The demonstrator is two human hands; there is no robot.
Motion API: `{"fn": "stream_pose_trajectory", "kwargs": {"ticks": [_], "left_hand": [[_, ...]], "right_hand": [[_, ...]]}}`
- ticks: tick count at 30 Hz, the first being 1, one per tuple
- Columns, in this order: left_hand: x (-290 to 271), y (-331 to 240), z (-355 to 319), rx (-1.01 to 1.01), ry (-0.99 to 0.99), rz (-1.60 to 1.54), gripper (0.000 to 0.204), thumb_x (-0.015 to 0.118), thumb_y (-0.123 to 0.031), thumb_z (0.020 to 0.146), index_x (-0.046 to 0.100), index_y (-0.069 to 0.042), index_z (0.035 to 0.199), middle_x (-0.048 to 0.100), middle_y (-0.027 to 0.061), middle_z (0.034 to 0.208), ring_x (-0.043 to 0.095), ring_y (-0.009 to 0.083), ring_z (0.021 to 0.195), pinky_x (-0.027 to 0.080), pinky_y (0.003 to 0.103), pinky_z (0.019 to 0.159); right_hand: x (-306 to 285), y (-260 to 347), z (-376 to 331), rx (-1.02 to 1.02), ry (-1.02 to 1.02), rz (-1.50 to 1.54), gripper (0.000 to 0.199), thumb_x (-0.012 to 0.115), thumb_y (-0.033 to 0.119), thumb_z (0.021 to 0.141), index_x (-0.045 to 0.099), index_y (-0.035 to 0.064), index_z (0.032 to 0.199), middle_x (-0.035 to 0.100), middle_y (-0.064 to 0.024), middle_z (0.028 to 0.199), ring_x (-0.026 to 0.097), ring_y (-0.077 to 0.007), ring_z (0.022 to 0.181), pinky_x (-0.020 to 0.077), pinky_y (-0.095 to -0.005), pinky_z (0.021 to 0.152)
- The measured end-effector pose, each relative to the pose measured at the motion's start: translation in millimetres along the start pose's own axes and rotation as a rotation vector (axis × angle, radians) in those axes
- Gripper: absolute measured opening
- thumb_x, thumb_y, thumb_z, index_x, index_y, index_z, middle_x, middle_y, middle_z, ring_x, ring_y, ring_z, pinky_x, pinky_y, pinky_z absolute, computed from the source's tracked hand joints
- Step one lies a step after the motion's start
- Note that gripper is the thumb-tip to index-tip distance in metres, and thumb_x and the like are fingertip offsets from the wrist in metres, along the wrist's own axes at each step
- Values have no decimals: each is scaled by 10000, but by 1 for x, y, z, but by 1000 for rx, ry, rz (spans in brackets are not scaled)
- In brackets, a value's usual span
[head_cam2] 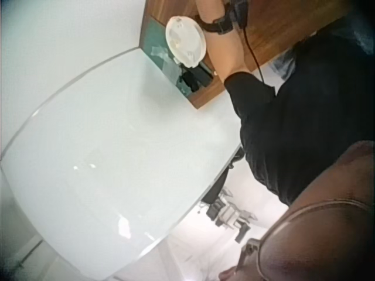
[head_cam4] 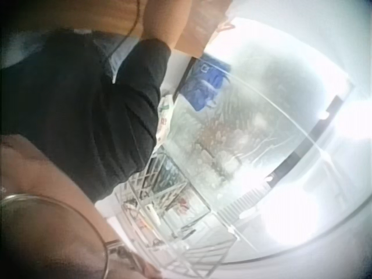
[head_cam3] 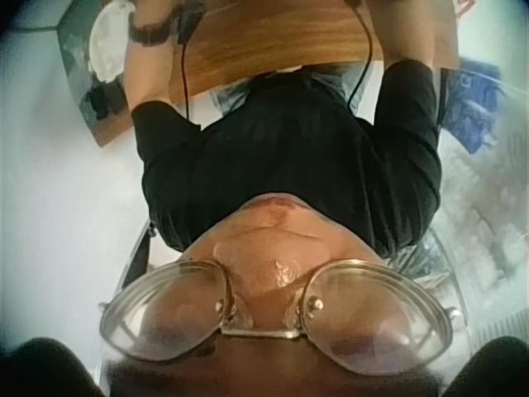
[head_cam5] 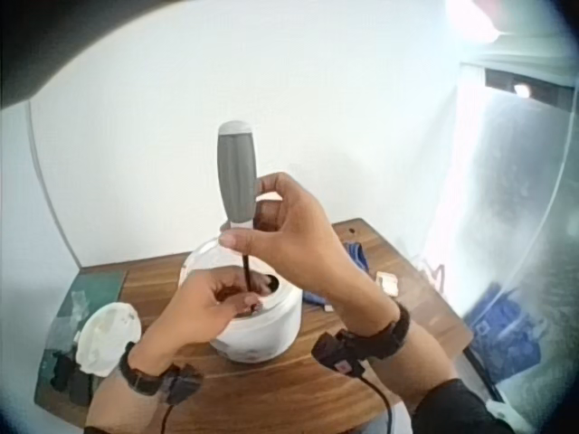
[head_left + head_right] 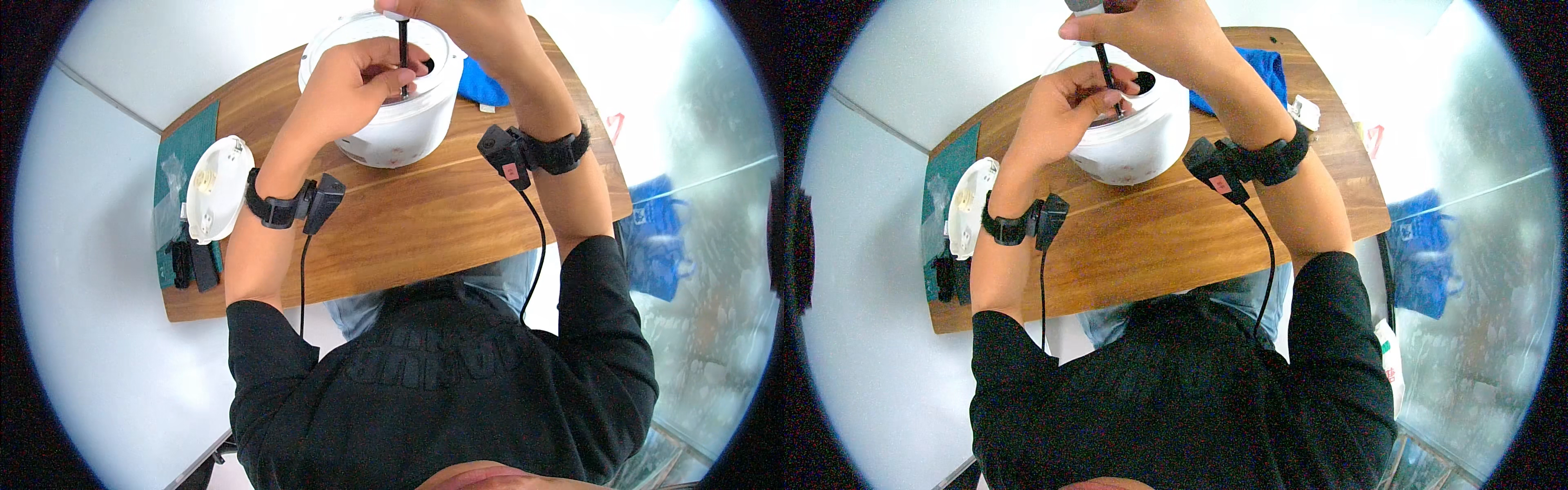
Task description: The person uses a screwdriver to remove screws from a white rice cooker, detaches the lid, and then wipes the inner rim of the cooker with a blue cloth. The person handles the cooker, lid, and screws throughout the process.
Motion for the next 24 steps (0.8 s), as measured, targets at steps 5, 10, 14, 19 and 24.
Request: {"fn": "stream_pose_trajectory", "kwargs": {"ticks": [5,10,14,19,24], "left_hand": [[-2,-4,5,-108,15,62,159,760,-72,911,748,3,1051,754,87,857,700,116,729,567,267,668],[0,-3,3,10,-10,131,143,772,-90,902,745,6,1004,749,89,835,695,116,707,556,271,653],[0,-1,4,25,-12,82,131,782,-107,898,728,5,939,741,80,797,690,118,684,532,272,624],[-2,1,4,-70,-14,112,178,825,-144,864,724,-2,903,720,71,742,678,116,659,506,258,605],[-4,2,1,-48,-19,255,238,848,-182,842,747,-23,988,724,69,774,689,130,706,517,269,644]], "right_hand": [[-3,-13,3,-57,57,17,493,803,155,913,544,-83,1258,703,-132,981,660,-143,878,561,-294,776],[-4,-12,5,-62,19,-213,493,784,168,933,562,-90,1290,670,-65,953,598,-101,807,517,-260,691],[-9,-21,8,16,54,146,425,742,145,961,554,-76,1270,637,-51,904,578,-102,779,509,-270,677],[-2,-12,3,-94,132,-37,368,730,155,968,558,-57,1216,609,-50,868,548,-103,737,483,-269,651],[-6,14,1,46,144,-333,401,742,154,952,553,-58,1234,626,-63,910,566,-112,786,486,-268,675]]}}
Point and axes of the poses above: each hand's wrist, its own z-axis towards the middle knuckle, its own x-axis out of the palm, y = z × x, the point moved 2 cm from there along z, towards the middle knuckle
